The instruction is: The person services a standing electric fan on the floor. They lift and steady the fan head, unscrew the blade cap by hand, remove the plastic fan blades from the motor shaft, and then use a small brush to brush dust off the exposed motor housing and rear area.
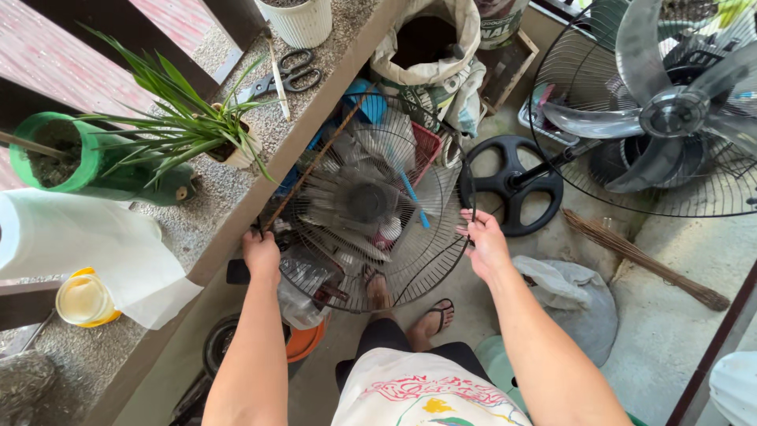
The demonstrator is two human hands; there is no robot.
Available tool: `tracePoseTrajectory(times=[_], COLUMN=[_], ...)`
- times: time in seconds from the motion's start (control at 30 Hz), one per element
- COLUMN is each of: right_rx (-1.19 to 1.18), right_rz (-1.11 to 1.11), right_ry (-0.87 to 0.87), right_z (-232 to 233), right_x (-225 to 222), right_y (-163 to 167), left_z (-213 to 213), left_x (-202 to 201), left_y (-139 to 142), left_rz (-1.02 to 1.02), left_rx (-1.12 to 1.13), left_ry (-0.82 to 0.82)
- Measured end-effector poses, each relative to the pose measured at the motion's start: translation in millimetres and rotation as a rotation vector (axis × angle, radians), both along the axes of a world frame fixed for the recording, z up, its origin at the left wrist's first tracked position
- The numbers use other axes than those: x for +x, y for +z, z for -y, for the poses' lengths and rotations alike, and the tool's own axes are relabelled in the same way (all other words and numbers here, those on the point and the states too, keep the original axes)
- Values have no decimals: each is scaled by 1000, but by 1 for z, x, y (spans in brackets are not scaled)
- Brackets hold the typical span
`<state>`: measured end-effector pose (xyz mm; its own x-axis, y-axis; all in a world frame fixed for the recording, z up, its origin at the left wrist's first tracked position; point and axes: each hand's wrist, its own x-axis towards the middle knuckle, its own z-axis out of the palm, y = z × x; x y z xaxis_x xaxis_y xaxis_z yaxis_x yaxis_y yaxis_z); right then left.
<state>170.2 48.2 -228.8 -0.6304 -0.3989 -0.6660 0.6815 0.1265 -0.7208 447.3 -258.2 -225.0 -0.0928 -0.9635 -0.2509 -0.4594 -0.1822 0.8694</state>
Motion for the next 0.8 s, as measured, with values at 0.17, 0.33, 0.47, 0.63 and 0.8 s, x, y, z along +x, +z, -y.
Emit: tracePoseTrajectory(times=[0.17,0.33,0.47,0.63,0.8], right_rx=[310,194,145,-8,-74], right_rz=[16,39,32,-66,-154], right_ry=[127,-2,-116,-281,-470], right_z=[-2,-26,-65,-146,-220], right_x=[-4,-13,-27,-57,-90], right_y=[-4,4,16,39,66], left_z=[-22,-75,-118,-177,-232], left_x=[-9,-35,-79,-157,-233], left_y=[-4,15,41,74,107], left_rz=[295,306,123,-165,-303], left_rx=[-326,-519,-490,-475,-386], left_ry=[-9,-111,-295,-502,-694])
